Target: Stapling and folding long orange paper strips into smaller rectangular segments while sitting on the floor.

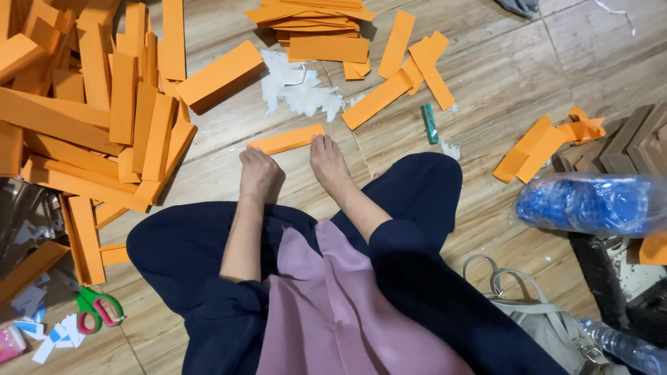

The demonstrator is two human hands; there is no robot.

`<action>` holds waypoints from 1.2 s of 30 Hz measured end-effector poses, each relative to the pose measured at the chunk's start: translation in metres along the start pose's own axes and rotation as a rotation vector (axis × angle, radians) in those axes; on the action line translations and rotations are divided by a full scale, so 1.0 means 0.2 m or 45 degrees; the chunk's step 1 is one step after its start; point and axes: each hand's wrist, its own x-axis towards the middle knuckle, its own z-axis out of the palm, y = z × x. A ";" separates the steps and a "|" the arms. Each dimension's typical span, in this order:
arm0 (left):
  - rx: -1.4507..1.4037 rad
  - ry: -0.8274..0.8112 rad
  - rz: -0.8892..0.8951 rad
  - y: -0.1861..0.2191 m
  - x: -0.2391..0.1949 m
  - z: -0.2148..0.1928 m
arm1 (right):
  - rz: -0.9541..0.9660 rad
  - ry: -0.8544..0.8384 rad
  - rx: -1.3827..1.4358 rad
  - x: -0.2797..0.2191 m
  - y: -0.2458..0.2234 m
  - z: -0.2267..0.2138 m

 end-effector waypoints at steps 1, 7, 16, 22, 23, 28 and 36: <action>0.014 -0.004 0.078 -0.02 0.02 -0.05 | 0.010 0.056 0.006 0.02 0.01 -0.05; 0.031 0.178 0.304 -0.19 0.00 0.26 | 0.078 0.119 0.122 0.04 0.05 0.08; -0.505 0.115 -0.101 -0.49 0.28 -0.47 | 0.662 -0.445 1.422 0.14 -0.05 -0.19; -0.752 -0.407 -0.105 -0.19 0.22 -0.33 | 1.159 -0.871 2.129 0.06 -0.16 -0.03; -0.789 -0.566 -0.129 -0.14 0.21 -0.32 | 1.187 -0.876 2.108 0.06 -0.16 -0.01; -0.758 -0.781 -0.178 -0.11 0.22 -0.24 | 1.202 -1.033 1.866 0.19 -0.09 -0.24; -0.788 -0.808 -0.172 -0.13 0.23 -0.24 | 0.701 -1.223 0.991 0.26 -0.05 -0.29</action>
